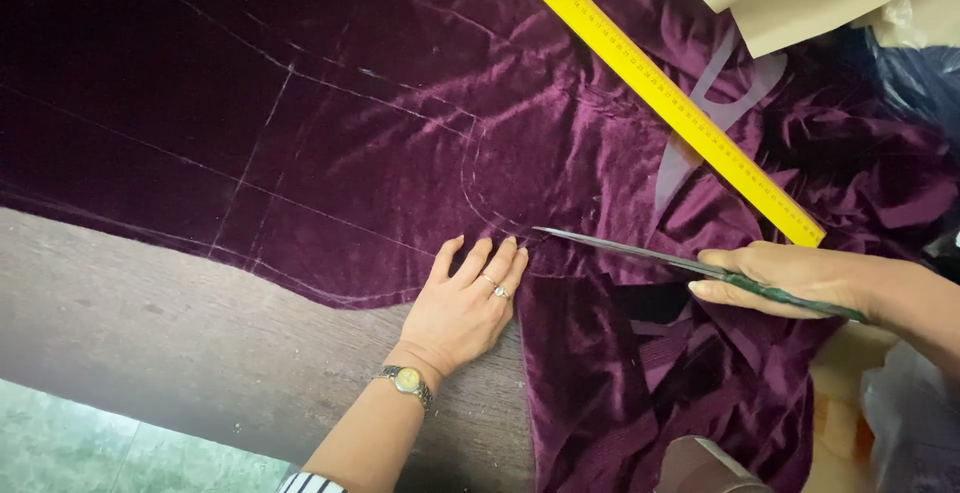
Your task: The person uses shears to cut a large piece of purple velvet fabric laid out on a table. They follow white chalk lines drawn on the material, cutting along straight edges and curved sections while holding the fabric steady with their left hand.
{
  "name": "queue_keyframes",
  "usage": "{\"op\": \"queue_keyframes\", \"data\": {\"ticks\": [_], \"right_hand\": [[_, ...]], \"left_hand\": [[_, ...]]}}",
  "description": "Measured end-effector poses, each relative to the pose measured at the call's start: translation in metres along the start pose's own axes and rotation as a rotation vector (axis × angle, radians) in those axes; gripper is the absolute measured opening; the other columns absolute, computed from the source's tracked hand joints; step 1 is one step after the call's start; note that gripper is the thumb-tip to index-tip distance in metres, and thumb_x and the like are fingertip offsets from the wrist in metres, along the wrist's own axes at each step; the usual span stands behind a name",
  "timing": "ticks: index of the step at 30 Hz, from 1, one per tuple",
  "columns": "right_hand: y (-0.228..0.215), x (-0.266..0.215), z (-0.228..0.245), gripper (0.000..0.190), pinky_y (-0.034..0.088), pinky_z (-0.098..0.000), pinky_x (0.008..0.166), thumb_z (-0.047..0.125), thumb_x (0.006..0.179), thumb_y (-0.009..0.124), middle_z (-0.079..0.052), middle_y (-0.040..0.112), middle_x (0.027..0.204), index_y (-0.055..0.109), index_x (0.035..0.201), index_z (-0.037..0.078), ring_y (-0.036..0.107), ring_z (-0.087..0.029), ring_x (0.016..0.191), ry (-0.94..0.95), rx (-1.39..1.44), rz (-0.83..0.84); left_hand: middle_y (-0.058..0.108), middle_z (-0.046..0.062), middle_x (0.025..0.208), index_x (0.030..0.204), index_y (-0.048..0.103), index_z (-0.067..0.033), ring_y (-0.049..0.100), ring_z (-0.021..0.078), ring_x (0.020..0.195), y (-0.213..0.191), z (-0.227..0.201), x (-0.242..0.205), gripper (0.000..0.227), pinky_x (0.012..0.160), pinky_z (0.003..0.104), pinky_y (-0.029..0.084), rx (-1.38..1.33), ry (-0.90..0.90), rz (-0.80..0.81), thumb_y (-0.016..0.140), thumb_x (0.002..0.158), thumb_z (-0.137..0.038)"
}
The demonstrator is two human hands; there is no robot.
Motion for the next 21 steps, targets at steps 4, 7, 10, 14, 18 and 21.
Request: {"op": "queue_keyframes", "data": {"ticks": [4, 7, 10, 14, 18, 21], "right_hand": [[0.007, 0.007, 0.006, 0.036, 0.033, -0.0243, 0.063, 0.020, 0.103, 0.056, 0.000, 0.032, 0.072, 0.038, 0.074, 0.008, 0.036, -0.011, 0.060, 0.174, 0.857, 0.011], [0.008, 0.012, 0.002, 0.037, 0.038, -0.0263, 0.062, 0.046, 0.099, 0.051, 0.008, 0.040, 0.071, 0.047, 0.076, 0.017, 0.038, -0.008, 0.064, -0.078, 0.053, -0.043], [0.012, 0.018, -0.001, 0.037, 0.039, -0.0265, 0.060, 0.045, 0.097, 0.054, 0.007, 0.042, 0.069, 0.049, 0.075, 0.016, 0.039, -0.009, 0.063, -0.092, 0.054, -0.089], [0.014, 0.016, 0.002, 0.036, 0.038, -0.0265, 0.062, 0.040, 0.098, 0.056, 0.008, 0.040, 0.074, 0.048, 0.074, 0.015, 0.037, -0.009, 0.066, -0.096, 0.163, -0.083], [0.017, 0.021, -0.004, 0.034, 0.037, -0.0256, 0.062, 0.037, 0.099, 0.056, 0.009, 0.040, 0.077, 0.046, 0.074, 0.016, 0.037, -0.007, 0.067, -0.128, 0.220, -0.051], [0.016, 0.019, -0.002, 0.037, 0.038, -0.0260, 0.061, 0.044, 0.099, 0.051, 0.008, 0.040, 0.076, 0.045, 0.075, 0.017, 0.037, -0.008, 0.068, -0.123, 0.175, -0.036]], "left_hand": [[0.054, 0.008, 0.135, 0.133, 0.055, -0.0075, 0.054, 0.0268, 0.114, 0.000, 0.000, -0.001, 0.048, 0.101, 0.050, 0.038, 0.006, 0.007, 0.025, 0.052, 0.091, -0.030], [0.054, 0.008, 0.135, 0.133, 0.055, -0.0071, 0.054, 0.0272, 0.114, 0.001, 0.000, 0.000, 0.048, 0.101, 0.050, 0.039, -0.009, 0.008, 0.012, 0.052, 0.091, -0.029], [0.055, 0.008, 0.135, 0.133, 0.055, -0.0073, 0.053, 0.0270, 0.114, 0.001, 0.000, -0.001, 0.048, 0.101, 0.050, 0.038, 0.002, 0.006, 0.018, 0.051, 0.091, -0.030], [0.054, 0.008, 0.135, 0.133, 0.055, -0.0080, 0.053, 0.0269, 0.114, 0.000, 0.000, -0.001, 0.048, 0.102, 0.050, 0.038, 0.002, 0.006, 0.015, 0.052, 0.091, -0.031], [0.055, 0.008, 0.135, 0.133, 0.055, -0.0077, 0.054, 0.0269, 0.114, 0.000, 0.000, -0.001, 0.048, 0.102, 0.050, 0.038, -0.002, 0.004, 0.008, 0.053, 0.091, -0.030], [0.054, 0.009, 0.135, 0.133, 0.055, -0.0078, 0.054, 0.0274, 0.114, 0.001, 0.000, -0.001, 0.048, 0.102, 0.050, 0.038, 0.008, 0.008, 0.006, 0.051, 0.091, -0.030]]}}
Point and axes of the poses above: each hand's wrist, its own x-axis towards the middle knuckle, its own y-axis out of the palm, z = x × y, the point moved 1 cm from there along x, towards the middle knuckle
